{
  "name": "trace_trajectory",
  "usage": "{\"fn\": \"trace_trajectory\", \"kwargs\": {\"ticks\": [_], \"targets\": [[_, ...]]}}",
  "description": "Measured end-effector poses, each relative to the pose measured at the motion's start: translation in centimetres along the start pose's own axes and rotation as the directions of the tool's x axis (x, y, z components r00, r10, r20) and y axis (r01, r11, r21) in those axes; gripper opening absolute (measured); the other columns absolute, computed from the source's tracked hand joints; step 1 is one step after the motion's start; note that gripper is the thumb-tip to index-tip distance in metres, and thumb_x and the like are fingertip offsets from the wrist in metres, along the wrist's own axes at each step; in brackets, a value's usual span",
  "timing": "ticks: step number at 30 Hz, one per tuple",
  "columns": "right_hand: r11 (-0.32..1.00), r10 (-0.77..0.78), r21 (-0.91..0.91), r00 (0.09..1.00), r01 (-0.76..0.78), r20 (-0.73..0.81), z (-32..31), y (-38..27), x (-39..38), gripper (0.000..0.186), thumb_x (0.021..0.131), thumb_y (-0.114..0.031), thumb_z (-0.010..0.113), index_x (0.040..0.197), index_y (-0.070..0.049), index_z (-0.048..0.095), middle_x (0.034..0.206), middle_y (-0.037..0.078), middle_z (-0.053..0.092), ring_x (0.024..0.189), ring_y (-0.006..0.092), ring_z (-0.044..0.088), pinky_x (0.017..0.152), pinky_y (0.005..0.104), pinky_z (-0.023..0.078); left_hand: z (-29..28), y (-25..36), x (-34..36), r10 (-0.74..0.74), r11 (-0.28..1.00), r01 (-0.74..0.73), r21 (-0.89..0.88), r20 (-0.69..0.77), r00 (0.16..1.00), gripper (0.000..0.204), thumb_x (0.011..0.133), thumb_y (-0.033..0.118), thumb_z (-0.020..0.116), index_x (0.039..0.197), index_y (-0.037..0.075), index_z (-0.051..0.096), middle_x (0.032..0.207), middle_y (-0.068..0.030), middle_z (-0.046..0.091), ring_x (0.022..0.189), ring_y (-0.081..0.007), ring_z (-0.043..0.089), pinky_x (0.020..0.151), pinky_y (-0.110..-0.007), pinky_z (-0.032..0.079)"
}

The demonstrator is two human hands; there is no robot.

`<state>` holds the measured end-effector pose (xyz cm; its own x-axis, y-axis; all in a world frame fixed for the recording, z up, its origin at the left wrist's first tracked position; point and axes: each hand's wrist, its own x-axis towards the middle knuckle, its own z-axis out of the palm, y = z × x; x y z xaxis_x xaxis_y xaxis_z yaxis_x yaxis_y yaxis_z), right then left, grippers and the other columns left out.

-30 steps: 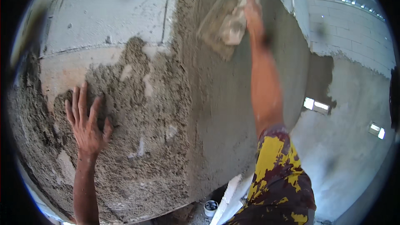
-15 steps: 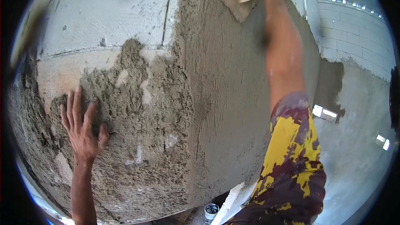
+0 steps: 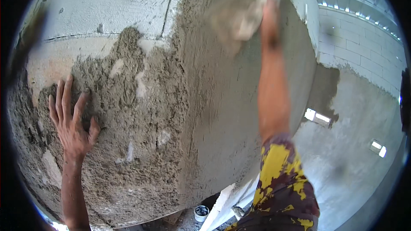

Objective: The person applies plaster to an unfinished masonry block wall using a trowel and a float. They take wet cement from a handheld bucket, press it onto the blocks, and smooth the surface with a rectangular float.

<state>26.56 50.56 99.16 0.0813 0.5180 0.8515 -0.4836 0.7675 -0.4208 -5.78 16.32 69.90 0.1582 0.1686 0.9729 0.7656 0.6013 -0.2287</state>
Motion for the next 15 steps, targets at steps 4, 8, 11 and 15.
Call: {"fn": "trace_trajectory", "kwargs": {"ticks": [4,8,11,15], "targets": [[0.986,-0.042,-0.158,0.996,0.053,0.073,4.5,-4.2,10.1,0.058,0.093,-0.032,0.04,0.139,-0.004,0.018,0.11,0.022,0.049,0.073,0.0286,0.054,0.06,0.0374,0.045,-1.8,-1.5,0.0,0.013,1.0,-0.013,0.028,0.0,1.0,0.044,0.085,0.038,0.043,0.122,0.016,0.049,0.144,-0.0122,0.029,0.135,-0.0307,0.022,0.111,-0.048,0.011],[0.951,-0.076,-0.299,0.997,0.08,0.027,1.4,-0.7,6.2,0.058,0.093,-0.036,0.039,0.137,-0.002,0.022,0.112,0.022,0.048,0.082,0.0304,0.051,0.067,0.0391,0.042,0.3,-1.2,-0.4,0.076,0.996,-0.077,0.052,0.021,0.997,0.047,0.087,0.04,0.041,0.126,0.014,0.048,0.144,-0.0124,0.03,0.136,-0.03,0.022,0.11,-0.047,0.013],[0.909,-0.102,-0.408,0.995,0.084,-0.021,-0.5,-0.3,-0.6,0.059,0.093,-0.039,0.039,0.135,0.0,0.025,0.113,0.022,0.047,0.088,0.0317,0.049,0.073,0.0404,0.04,1.1,-2.1,-0.9,0.091,0.993,-0.087,0.081,-0.039,0.995,0.047,0.089,0.04,0.043,0.131,0.019,0.045,0.14,-0.0114,0.036,0.133,-0.0285,0.028,0.109,-0.047,0.015],[0.884,-0.045,-0.467,0.992,-0.016,-0.119,-3.6,2.3,-9.1,0.061,0.093,-0.042,0.038,0.132,0.003,0.028,0.115,0.022,0.046,0.096,0.0335,0.047,0.081,0.042,0.037,2.4,-2.0,-1.5,0.081,0.997,-0.08,0.023,-0.026,0.996,0.048,0.091,0.042,0.042,0.133,0.019,0.043,0.135,-0.0118,0.041,0.128,-0.0292,0.034,0.108,-0.048,0.018]]}}
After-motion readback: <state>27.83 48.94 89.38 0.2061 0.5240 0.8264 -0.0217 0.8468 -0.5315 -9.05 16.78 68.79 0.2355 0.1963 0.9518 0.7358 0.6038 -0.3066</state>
